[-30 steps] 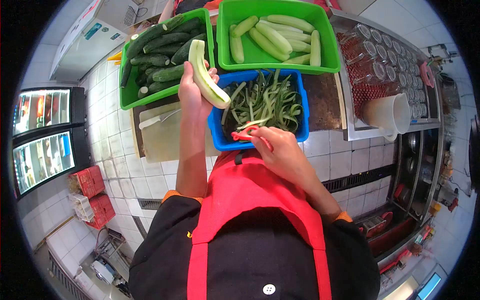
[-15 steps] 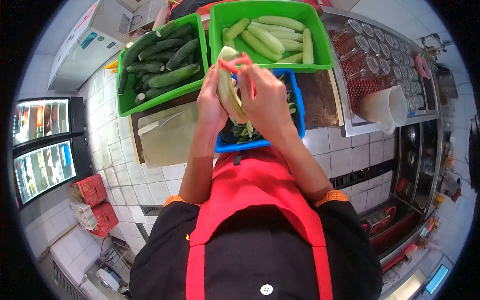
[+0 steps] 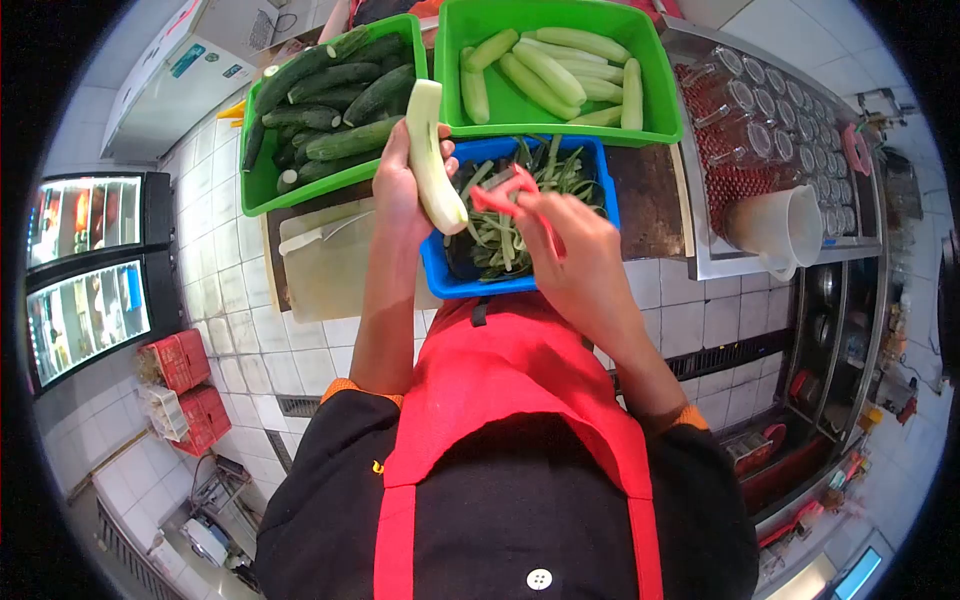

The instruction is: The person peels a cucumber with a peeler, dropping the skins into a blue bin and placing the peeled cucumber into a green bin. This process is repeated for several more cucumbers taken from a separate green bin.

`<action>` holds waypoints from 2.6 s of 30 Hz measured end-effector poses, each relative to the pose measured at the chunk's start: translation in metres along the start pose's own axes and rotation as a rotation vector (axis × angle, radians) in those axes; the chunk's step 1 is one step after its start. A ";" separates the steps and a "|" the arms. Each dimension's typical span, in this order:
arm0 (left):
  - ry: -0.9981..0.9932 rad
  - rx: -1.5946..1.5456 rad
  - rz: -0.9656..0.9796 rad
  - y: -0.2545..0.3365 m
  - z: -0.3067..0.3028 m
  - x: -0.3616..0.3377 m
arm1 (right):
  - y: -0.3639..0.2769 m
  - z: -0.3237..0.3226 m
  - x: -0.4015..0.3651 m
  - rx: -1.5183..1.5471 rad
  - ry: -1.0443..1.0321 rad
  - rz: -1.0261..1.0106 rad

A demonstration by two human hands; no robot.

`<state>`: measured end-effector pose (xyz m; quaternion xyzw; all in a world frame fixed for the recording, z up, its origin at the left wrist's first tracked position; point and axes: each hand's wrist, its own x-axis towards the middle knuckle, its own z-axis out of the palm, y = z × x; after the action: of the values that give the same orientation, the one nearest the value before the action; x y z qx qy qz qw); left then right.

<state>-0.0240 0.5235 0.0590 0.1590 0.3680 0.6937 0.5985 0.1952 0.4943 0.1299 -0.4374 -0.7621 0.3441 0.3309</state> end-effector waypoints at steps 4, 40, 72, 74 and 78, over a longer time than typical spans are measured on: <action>0.092 0.129 0.046 -0.016 0.038 -0.018 | 0.000 0.023 0.041 0.012 0.196 -0.108; 0.066 1.241 0.367 0.067 -0.016 0.154 | 0.082 -0.015 -0.064 0.531 -0.145 0.613; -0.279 0.232 -0.101 -0.008 0.012 0.006 | -0.008 0.013 0.064 -0.267 0.276 -0.199; -0.309 0.252 -0.104 -0.009 0.014 -0.003 | -0.010 0.011 0.065 -0.260 0.262 -0.193; -0.256 0.224 -0.135 -0.009 0.016 -0.016 | -0.010 0.015 0.061 -0.220 0.247 -0.207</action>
<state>-0.0033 0.5136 0.0673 0.2866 0.3733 0.5807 0.6643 0.1548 0.5415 0.1419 -0.4292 -0.7896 0.1666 0.4057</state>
